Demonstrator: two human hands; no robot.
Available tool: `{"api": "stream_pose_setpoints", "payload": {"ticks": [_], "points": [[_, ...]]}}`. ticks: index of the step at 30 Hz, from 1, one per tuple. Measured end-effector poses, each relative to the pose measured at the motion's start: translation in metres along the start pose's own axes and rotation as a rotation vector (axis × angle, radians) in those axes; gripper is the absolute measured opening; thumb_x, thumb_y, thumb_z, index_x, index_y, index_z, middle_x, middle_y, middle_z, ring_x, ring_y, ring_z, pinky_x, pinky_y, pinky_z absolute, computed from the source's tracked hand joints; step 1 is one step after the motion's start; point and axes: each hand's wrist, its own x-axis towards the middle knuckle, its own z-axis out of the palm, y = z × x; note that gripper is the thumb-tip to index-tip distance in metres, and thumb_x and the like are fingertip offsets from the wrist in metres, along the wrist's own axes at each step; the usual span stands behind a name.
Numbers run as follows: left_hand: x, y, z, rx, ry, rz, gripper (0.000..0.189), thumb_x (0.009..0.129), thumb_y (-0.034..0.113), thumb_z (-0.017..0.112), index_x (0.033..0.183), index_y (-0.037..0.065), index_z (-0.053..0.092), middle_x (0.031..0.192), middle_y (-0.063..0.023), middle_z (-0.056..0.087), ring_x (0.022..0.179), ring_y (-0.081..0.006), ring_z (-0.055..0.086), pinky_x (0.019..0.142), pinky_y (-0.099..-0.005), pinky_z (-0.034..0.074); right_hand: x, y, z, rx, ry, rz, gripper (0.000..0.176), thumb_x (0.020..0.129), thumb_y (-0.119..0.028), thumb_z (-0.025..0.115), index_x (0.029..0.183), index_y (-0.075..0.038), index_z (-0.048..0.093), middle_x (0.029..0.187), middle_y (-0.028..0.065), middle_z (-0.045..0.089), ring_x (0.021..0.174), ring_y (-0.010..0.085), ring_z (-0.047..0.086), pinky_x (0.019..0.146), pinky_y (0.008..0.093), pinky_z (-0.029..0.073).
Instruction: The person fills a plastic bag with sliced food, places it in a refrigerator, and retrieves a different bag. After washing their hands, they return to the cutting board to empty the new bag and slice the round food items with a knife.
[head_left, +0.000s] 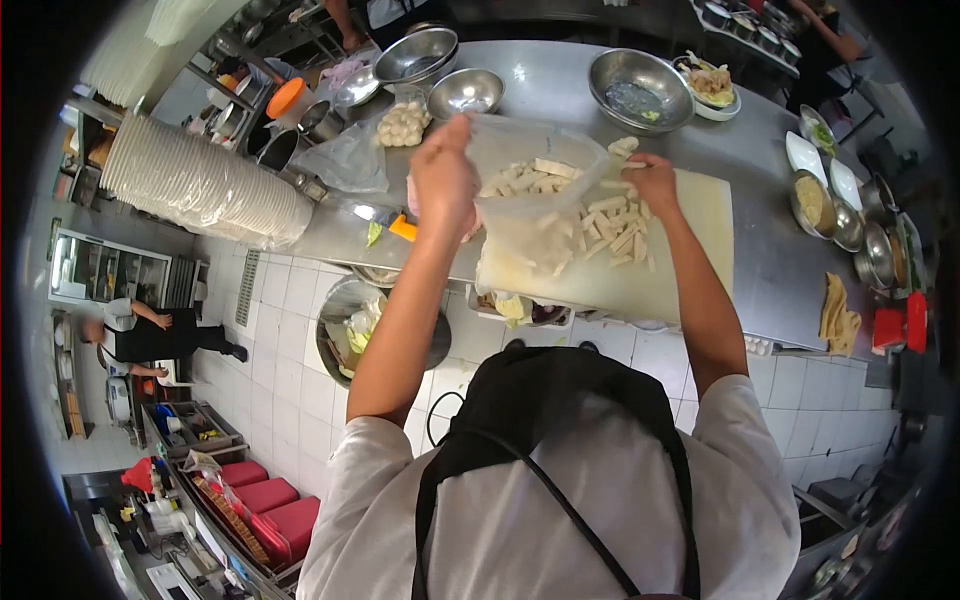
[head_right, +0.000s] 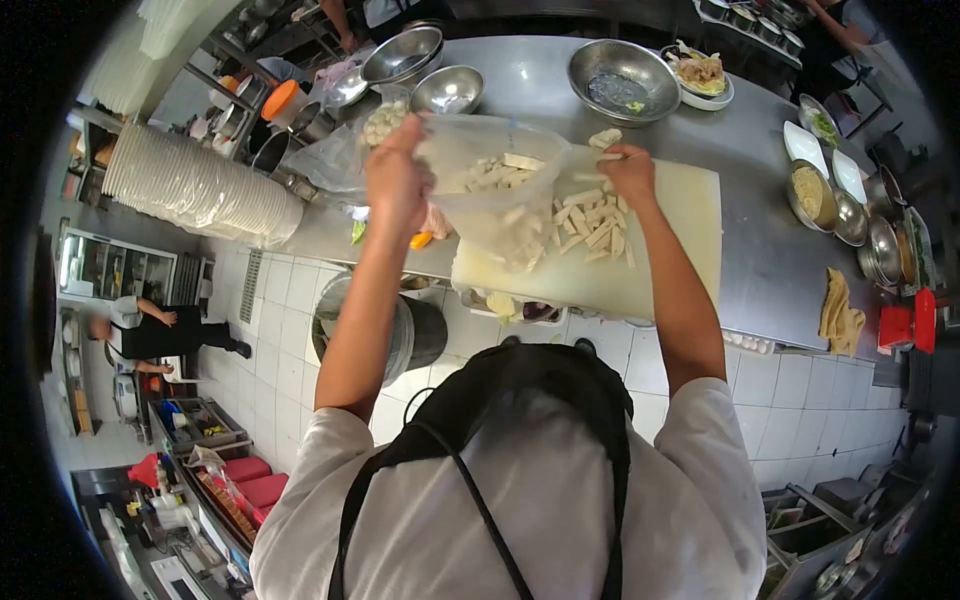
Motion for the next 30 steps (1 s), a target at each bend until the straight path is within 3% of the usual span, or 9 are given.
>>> {"api": "stream_pose_setpoints", "payload": {"ticks": [1,7,13,19,22,25,27,29,30], "points": [[0.008,-0.027,-0.007,-0.001,0.016,-0.01,0.025,0.097,0.024,0.059,0.09,0.002,0.068,0.069,0.0039,0.052,0.058,-0.0052,0.039,0.053,-0.0239,0.031,0.011,0.011,-0.002,0.072,0.041,-0.066,0.027,0.066,-0.009,0.076,0.092,-0.003,0.072,0.079,0.0066,0.067,0.064,0.0105,0.059,0.06,0.0253,0.048],[0.024,-0.047,-0.007,-0.008,-0.014,-0.043,0.029,0.096,0.025,0.061,0.082,0.001,0.067,0.064,0.0041,0.049,0.061,-0.0064,0.039,0.057,-0.0242,0.032,0.007,-0.062,-0.026,0.7,0.026,-0.077,0.034,0.072,-0.001,0.072,0.105,0.0,0.067,0.092,0.0104,0.067,0.069,0.0151,0.061,0.059,0.026,0.048],[0.038,-0.038,0.015,-0.05,-0.031,-0.051,0.029,0.096,0.025,0.061,0.084,0.0,0.069,0.06,0.0029,0.049,0.051,-0.0071,0.039,0.047,-0.0266,0.031,-0.041,-0.163,0.011,0.894,-0.021,-0.324,0.032,0.073,0.001,0.07,0.105,0.001,0.065,0.088,0.008,0.065,0.073,0.0157,0.062,0.064,0.0271,0.051],[0.055,-0.035,0.019,-0.155,-0.054,0.014,0.028,0.096,0.023,0.06,0.09,-0.001,0.071,0.06,0.003,0.051,0.05,-0.0066,0.04,0.045,-0.0258,0.031,-0.071,-0.136,0.106,0.071,-0.047,-0.967,0.027,0.069,-0.004,0.073,0.097,-0.005,0.072,0.1,0.0104,0.065,0.095,0.0229,0.063,0.087,0.0321,0.05],[0.04,-0.021,0.01,0.058,-0.032,0.15,0.029,0.096,0.023,0.06,0.089,-0.002,0.072,0.06,0.0049,0.05,0.054,-0.0061,0.043,0.05,-0.0241,0.033,-0.095,-0.123,0.093,-0.314,-0.41,-0.547,0.031,0.069,-0.006,0.074,0.099,-0.009,0.075,0.104,0.0147,0.066,0.111,0.0272,0.06,0.096,0.0327,0.046],[0.024,-0.011,-0.006,0.248,-0.006,0.241,0.032,0.095,0.025,0.062,0.093,-0.006,0.071,0.076,-0.0055,0.06,0.073,-0.0135,0.054,0.068,-0.0284,0.041,-0.098,-0.145,0.041,-0.148,-0.412,-0.773,0.035,0.079,-0.008,0.071,0.114,-0.006,0.07,0.119,0.0129,0.066,0.109,0.0222,0.063,0.093,0.0332,0.049],[0.016,-0.013,-0.013,0.301,0.028,0.283,0.034,0.095,0.026,0.062,0.095,-0.007,0.07,0.082,-0.0091,0.061,0.079,-0.0165,0.055,0.075,-0.0309,0.042,-0.096,-0.162,0.006,0.316,-0.596,-0.39,0.026,0.083,-0.007,0.068,0.108,0.001,0.07,0.114,0.0133,0.068,0.1,0.0205,0.067,0.089,0.0304,0.052],[0.015,-0.017,-0.025,0.332,0.079,0.31,0.034,0.095,0.027,0.063,0.096,-0.007,0.07,0.081,-0.0087,0.06,0.079,-0.0163,0.055,0.075,-0.0307,0.043,-0.078,-0.159,-0.021,0.65,-0.548,-0.272,0.026,0.084,-0.011,0.067,0.101,0.008,0.069,0.1,0.0156,0.071,0.087,0.0209,0.07,0.081,0.0312,0.054],[0.014,-0.016,-0.032,0.315,0.097,0.286,0.034,0.095,0.027,0.062,0.096,-0.006,0.07,0.077,-0.0063,0.058,0.074,-0.0142,0.053,0.07,-0.0293,0.042,-0.056,-0.145,-0.024,0.471,-0.41,-0.274,0.027,0.084,-0.014,0.066,0.101,0.006,0.069,0.1,0.015,0.071,0.088,0.0224,0.07,0.08,0.032,0.054]]}}
